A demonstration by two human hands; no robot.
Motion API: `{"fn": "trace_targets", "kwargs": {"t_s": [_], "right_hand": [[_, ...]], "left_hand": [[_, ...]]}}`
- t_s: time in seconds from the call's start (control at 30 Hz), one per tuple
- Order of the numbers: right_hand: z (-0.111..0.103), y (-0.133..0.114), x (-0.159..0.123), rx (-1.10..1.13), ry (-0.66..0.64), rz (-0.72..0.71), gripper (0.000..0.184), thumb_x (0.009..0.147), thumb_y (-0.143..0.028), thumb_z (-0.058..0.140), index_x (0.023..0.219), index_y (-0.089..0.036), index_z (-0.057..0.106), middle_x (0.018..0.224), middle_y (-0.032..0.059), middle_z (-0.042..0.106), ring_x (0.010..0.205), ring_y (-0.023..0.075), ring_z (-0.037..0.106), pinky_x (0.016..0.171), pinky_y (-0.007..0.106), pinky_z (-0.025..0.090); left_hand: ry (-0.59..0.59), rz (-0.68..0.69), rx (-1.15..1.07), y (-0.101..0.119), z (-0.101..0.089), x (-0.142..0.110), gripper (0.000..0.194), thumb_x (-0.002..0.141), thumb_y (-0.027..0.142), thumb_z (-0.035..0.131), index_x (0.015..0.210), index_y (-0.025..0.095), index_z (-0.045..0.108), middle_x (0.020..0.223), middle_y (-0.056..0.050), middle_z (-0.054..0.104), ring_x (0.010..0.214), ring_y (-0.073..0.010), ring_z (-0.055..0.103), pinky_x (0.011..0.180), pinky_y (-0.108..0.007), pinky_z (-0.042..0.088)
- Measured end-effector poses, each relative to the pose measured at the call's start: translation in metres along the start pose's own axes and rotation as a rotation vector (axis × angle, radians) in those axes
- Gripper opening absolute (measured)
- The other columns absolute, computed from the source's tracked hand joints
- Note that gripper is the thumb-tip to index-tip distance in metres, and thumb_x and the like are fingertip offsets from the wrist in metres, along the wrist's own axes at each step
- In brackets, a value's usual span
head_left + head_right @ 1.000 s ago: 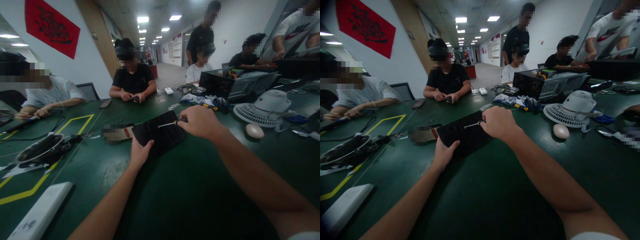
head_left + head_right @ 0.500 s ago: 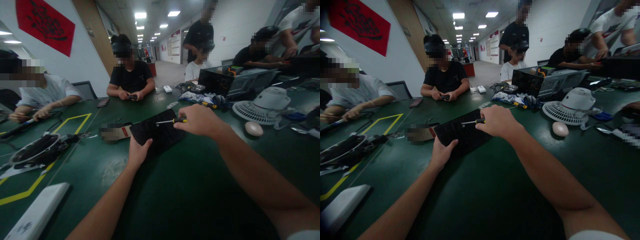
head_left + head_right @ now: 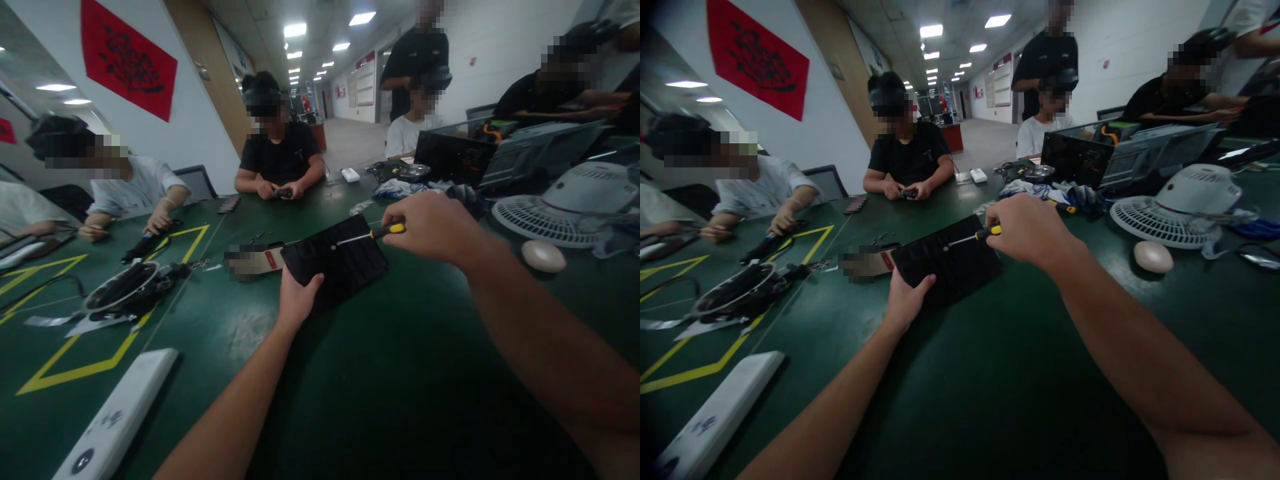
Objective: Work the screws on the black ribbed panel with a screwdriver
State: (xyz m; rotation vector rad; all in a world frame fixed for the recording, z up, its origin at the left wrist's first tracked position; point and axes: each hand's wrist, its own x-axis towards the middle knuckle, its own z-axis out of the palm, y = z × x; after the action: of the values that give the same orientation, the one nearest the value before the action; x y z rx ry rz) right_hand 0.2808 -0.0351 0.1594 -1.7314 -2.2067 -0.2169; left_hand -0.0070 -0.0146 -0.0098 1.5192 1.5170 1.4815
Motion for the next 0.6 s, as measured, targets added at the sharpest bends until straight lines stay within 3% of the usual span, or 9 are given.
{"fn": "trace_targets", "kwargs": {"t_s": [0.6], "right_hand": [[0.0075,-0.0080,0.0018,0.008,0.011,-0.063,0.025,0.089,-0.030,0.075,0.109,-0.028,0.090,0.107,0.0099,0.086,0.098,0.0333,0.075,0.079,0.043,0.049]], "left_hand": [[-0.005,-0.045,-0.033,0.0042,-0.0005,-0.0014,0.070,0.079,0.020,0.091,0.143,0.023,0.062,0.144,-0.014,0.074,0.144,-0.0361,0.067,0.129,-0.060,0.049]]}}
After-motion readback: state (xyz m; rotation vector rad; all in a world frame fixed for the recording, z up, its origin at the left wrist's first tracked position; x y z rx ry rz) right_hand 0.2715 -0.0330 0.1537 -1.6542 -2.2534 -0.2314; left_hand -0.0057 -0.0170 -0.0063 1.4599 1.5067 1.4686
